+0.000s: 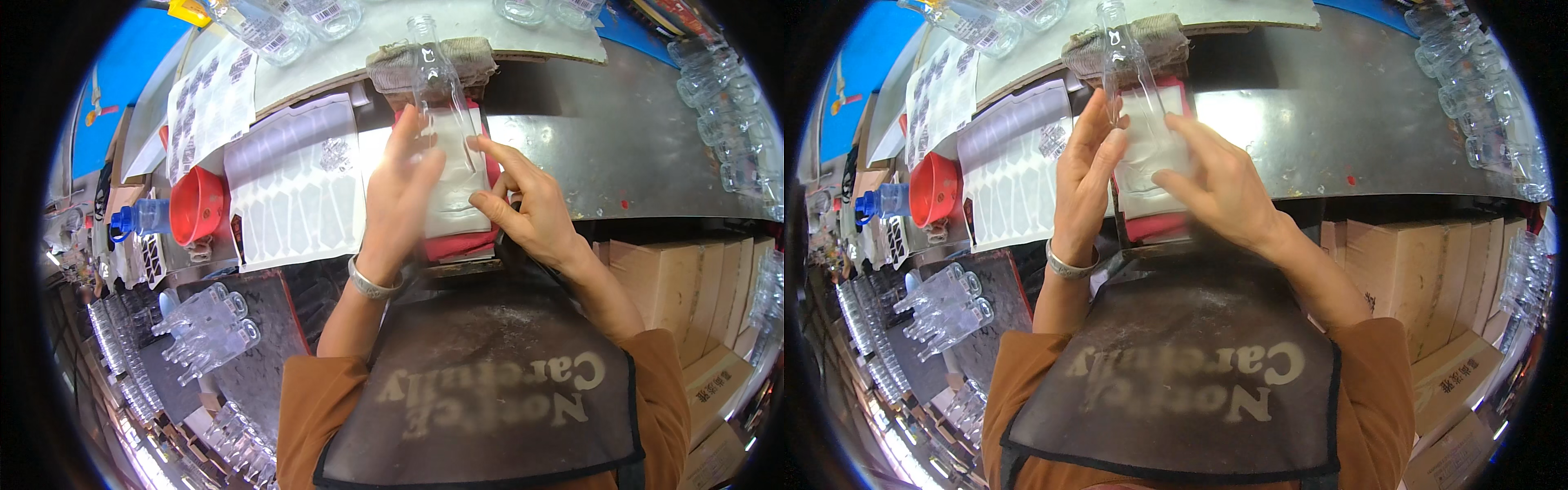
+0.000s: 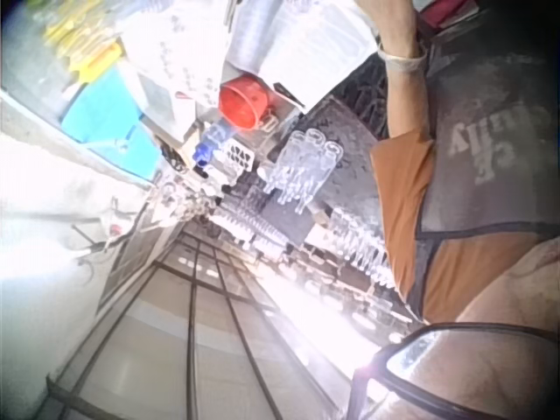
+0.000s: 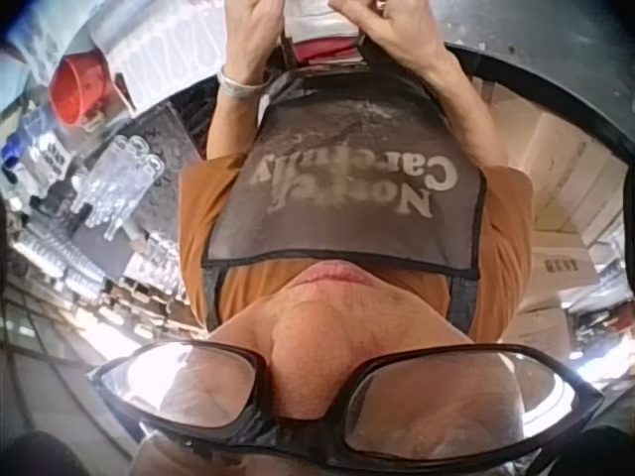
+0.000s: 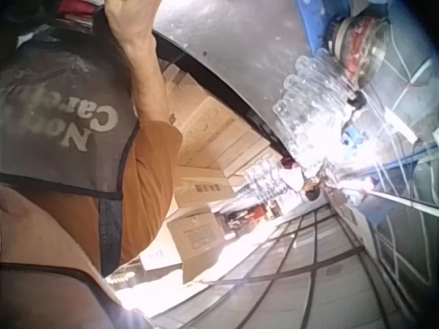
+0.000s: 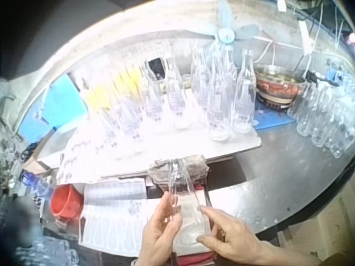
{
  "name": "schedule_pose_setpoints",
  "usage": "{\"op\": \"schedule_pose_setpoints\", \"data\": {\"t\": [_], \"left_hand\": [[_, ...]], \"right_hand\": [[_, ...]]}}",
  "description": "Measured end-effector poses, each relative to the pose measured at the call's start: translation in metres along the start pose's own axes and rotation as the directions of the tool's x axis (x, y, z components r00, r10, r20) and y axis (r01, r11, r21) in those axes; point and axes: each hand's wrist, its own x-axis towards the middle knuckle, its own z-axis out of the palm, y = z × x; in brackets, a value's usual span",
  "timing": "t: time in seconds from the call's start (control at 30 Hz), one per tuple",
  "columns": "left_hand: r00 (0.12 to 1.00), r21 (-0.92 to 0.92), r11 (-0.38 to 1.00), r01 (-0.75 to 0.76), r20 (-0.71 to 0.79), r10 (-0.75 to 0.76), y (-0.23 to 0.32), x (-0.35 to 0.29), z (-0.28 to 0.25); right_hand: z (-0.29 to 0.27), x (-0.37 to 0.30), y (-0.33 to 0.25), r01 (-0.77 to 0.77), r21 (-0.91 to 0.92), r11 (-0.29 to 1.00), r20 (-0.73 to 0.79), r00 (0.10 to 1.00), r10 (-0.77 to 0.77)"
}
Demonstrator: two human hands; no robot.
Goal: The person repeatedly applies labels to clear plastic bottles using a small black tool to smooth them. The person picks up bottles, places labels, smooths them, and sets the bottles aside on the table.
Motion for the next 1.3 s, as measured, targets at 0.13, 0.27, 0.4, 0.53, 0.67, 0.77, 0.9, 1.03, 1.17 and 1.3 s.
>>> {"op": "schedule_pose_setpoints", "data": {"t": [0.13, 0.27, 0.4, 0.53, 0.67, 0.77, 0.9, 1.03, 1.17, 1.3], "left_hand": [[1.0, 0.067, 0.998, -0.019, -0.008, 0.019, -0.002, -0.001, -0.005], [1.0, -0.09, 0.996, 0.01, -0.014, -0.012, -0.013, -0.002, -0.003], [1.0, -0.153, 0.988, -0.028, -0.009, 0.027, -0.018, -0.001, 0.009], [0.997, -0.192, 0.979, -0.068, -0.045, 0.06, -0.024, -0.004, 0.008], [0.96, 0.351, 0.932, -0.087, -0.22, 0.172, -0.04, 0.001, -0.052], [0.901, 0.715, 0.698, 0.024, -0.318, 0.295, -0.069, -0.002, -0.136], [0.773, 0.912, 0.217, 0.349, -0.411, 0.484, -0.087, -0.037, -0.24], [0.784, 0.838, 0.183, 0.515, -0.546, 0.296, -0.098, -0.053, -0.268], [0.898, 0.919, 0.221, 0.325, -0.374, 0.232, -0.106, -0.055, -0.24], [0.968, 0.937, 0.335, 0.099, -0.168, 0.186, -0.078, -0.086, -0.174]], "right_hand": [[0.007, 0.004, 0.008, -0.034, 0.096, 0.995, 0.033, 0.999, 0.031], [0.012, 0.001, 0.01, -0.037, 0.085, 0.996, -0.017, 0.999, 0.038], [0.004, 0.0, 0.009, -0.02, 0.011, 1.0, -0.024, 1.0, 0.02], [0.003, 0.001, 0.01, -0.055, 0.079, 0.995, -0.036, 0.998, 0.058], [-0.003, -0.007, 0.021, -0.169, 0.146, 0.975, -0.033, 0.984, 0.175], [-0.017, -0.014, 0.034, -0.219, 0.22, 0.951, -0.055, 0.97, 0.236], [-0.023, -0.018, 0.043, -0.185, 0.302, 0.935, -0.152, 0.959, 0.239], [-0.015, -0.007, 0.04, -0.155, 0.278, 0.948, -0.119, 0.974, 0.194], [-0.007, 0.004, 0.027, -0.089, 0.197, 0.976, -0.132, 0.984, 0.117], [-0.011, 0.002, 0.034, -0.111, 0.195, 0.975, -0.165, 0.976, 0.144]]}}
